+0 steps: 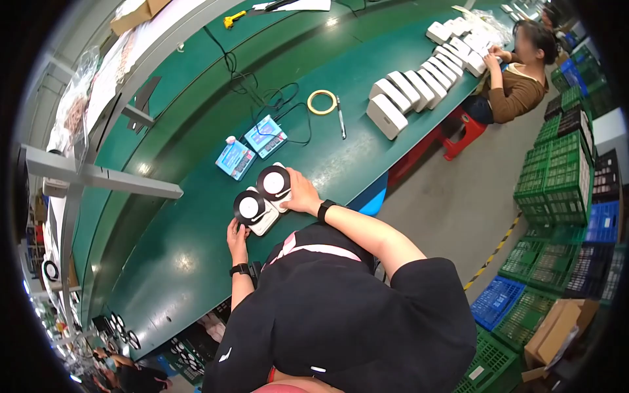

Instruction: The person picks up white boxes from a stack and places them on the table, then takes round components and places them into the boxes.

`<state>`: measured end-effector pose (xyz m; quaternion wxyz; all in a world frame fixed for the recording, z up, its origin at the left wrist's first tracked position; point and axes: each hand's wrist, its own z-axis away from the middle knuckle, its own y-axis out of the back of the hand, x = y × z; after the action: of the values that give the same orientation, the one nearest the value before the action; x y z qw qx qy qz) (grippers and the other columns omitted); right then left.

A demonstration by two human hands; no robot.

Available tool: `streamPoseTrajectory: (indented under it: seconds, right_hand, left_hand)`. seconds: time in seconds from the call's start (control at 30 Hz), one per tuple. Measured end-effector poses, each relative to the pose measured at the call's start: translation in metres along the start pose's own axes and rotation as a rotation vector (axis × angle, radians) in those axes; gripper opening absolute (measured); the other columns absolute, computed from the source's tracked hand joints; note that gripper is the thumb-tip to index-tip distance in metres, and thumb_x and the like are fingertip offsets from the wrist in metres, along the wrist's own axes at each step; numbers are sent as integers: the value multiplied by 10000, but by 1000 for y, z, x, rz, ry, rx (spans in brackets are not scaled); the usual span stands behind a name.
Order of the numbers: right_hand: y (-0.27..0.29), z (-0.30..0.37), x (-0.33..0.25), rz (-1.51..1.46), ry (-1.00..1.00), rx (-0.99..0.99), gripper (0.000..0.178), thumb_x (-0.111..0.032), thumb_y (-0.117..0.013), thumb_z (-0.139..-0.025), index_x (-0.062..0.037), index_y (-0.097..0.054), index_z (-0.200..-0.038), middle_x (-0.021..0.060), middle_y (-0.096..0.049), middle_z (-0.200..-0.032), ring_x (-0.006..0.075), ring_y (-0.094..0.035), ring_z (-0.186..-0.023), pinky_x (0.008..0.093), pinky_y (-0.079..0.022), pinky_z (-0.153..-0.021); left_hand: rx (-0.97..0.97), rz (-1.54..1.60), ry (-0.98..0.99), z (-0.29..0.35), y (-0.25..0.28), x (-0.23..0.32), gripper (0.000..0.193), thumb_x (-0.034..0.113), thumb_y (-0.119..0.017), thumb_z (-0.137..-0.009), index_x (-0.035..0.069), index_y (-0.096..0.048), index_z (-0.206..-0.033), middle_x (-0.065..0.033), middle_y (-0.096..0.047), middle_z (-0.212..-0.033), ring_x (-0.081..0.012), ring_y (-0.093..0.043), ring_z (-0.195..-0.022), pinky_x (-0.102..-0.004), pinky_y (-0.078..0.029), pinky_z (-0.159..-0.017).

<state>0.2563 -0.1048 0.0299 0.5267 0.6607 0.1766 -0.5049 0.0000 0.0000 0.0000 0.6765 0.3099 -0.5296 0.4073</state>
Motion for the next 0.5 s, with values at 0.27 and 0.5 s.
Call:
streamPoseTrajectory:
  seconds: [0.27, 0.5]
  right_hand:
    - [-1, 10, -22, 263, -3, 117, 1035, -310, -812, -507, -111, -243, -1348, 258, -292, -1307, 434, -363, -1171, 451, -363, -960]
    - [6, 9, -27, 205, 43, -13, 1060, -304, -826, -474, -113, -251, -1345, 260, -339, -1231, 427, -403, -1107, 448, -412, -903]
  left_hand:
    - [15, 3, -20, -1, 2, 1, 451, 152, -551, -892, -26, -378, -1269, -114, -475, -1231, -76, -529, -777, -202, -426, -699]
    - [44, 5, 14, -1, 7, -1, 440, 102, -539, -886, -31, -368, -1269, -147, -452, -1261, -90, -556, -788, -214, -448, -706]
